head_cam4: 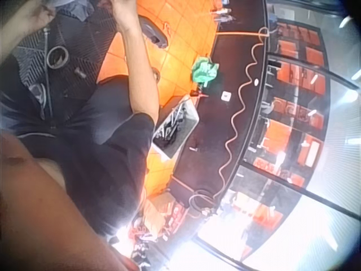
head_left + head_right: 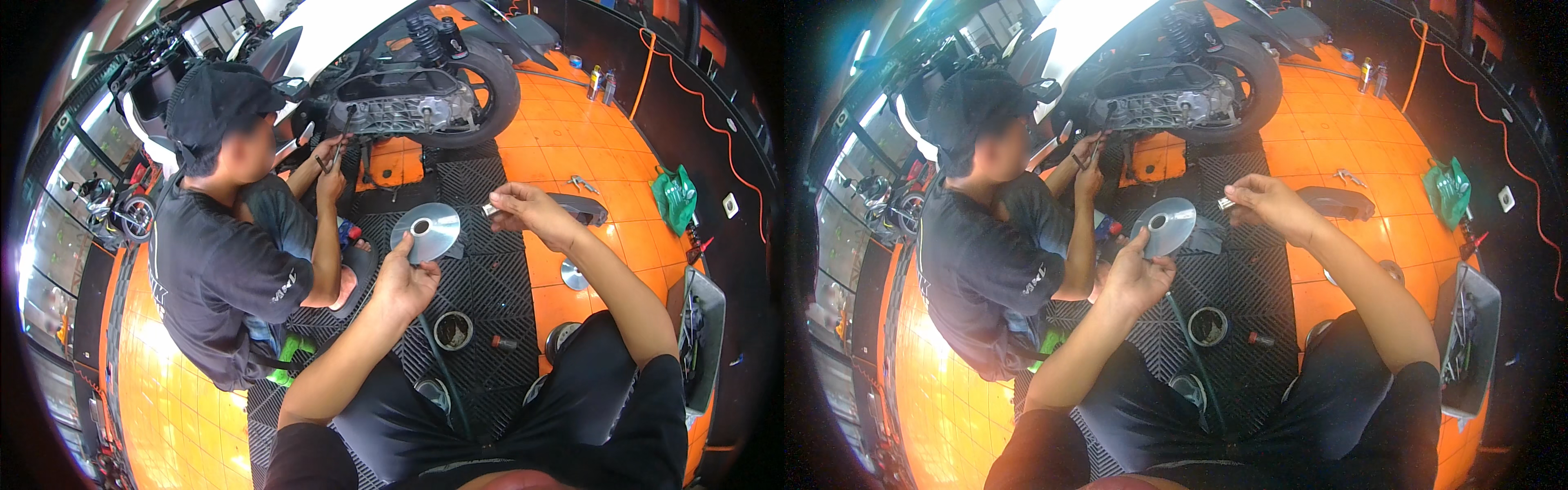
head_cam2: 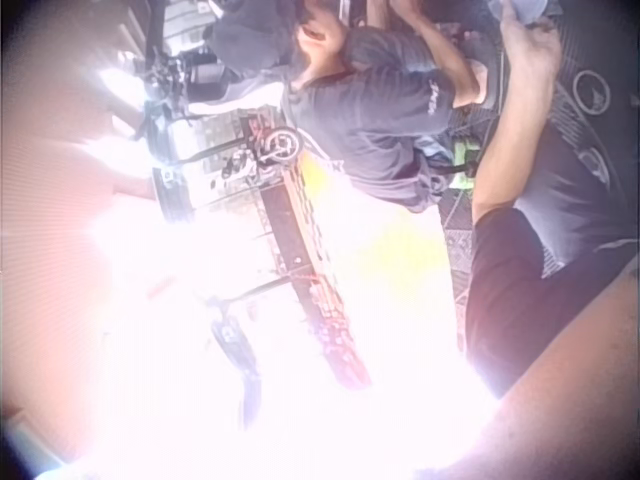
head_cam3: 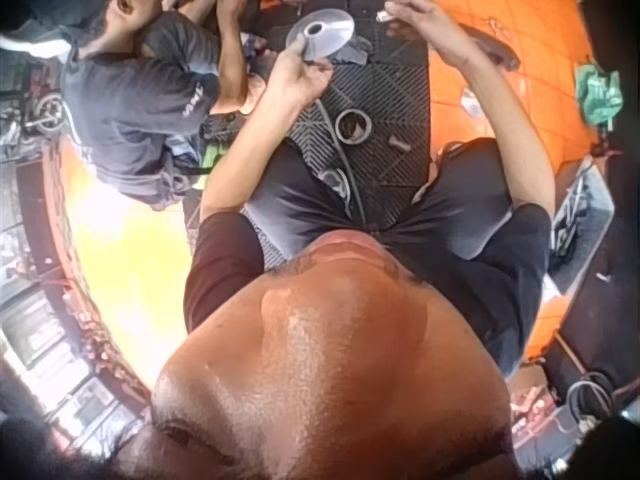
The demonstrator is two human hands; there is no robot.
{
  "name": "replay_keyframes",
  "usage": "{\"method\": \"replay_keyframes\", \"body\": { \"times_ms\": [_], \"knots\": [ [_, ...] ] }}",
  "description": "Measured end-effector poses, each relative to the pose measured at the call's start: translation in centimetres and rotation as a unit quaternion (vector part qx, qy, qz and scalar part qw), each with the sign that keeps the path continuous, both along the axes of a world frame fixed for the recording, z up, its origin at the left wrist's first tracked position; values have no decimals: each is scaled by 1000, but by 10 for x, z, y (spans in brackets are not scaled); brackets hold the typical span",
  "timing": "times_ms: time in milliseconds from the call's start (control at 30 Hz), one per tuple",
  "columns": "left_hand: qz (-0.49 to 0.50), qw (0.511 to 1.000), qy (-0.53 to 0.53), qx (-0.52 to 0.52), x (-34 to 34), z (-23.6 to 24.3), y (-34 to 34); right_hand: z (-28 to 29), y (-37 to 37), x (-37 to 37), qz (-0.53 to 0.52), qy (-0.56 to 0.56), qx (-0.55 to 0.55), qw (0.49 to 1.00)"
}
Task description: The person sits on the floor of a workshop and assembles a scooter's clutch mechanism. They handle a clutch bell, a clutch plate, and a small metal ring, fitting them together by hand. The person then installs the assembled components into the scooter's engine casing and wipes the area with a cloth.
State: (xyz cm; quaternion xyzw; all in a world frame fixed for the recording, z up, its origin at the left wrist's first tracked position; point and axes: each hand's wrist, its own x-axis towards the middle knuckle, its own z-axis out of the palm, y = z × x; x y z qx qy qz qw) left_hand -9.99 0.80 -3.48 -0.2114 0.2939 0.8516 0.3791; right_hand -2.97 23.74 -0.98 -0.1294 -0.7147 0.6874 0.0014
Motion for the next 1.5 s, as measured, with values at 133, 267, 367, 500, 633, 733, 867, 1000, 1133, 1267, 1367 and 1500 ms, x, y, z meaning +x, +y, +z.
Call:
{"method": "replay_keyframes", "body": {
  "times_ms": [133,267,367,500,633,733,867,1000,1133,1267,1367,1500],
  "knots": [
    [8,1000,-15,-10,2,6,4,1,4,-2,-2,-22,-6,1000],
    [-2,1000,-19,3,-6,3,4,-1,9,-7,-5,-15,-56,998],
    [2,1000,-19,-11,-6,8,4,-2,13,-8,-6,-18,-116,993],
    [3,1000,-11,-7,-4,10,4,2,12,-7,4,7,-192,981],
    [-6,1000,2,5,-6,4,2,7,12,-6,10,20,-136,990],
    [0,1000,3,-7,-5,8,3,1,15,-10,5,24,-81,996],
    [8,1000,2,-16,-1,13,5,4,14,-8,-8,45,-13,999],
    [5,1000,4,-12,4,9,1,2,9,-4,-4,76,37,996],
    [-11,1000,8,1,0,-1,0,4,3,-1,9,94,-7,995],
    [-22,1000,13,0,-2,-4,-1,19,-7,2,-9,19,84,996],
    [-15,1000,3,-22,1,5,1,13,1,-3,-14,23,135,991],
    [-18,1000,7,-19,-1,6,2,-3,9,-9,-24,82,32,996]
  ]
}}
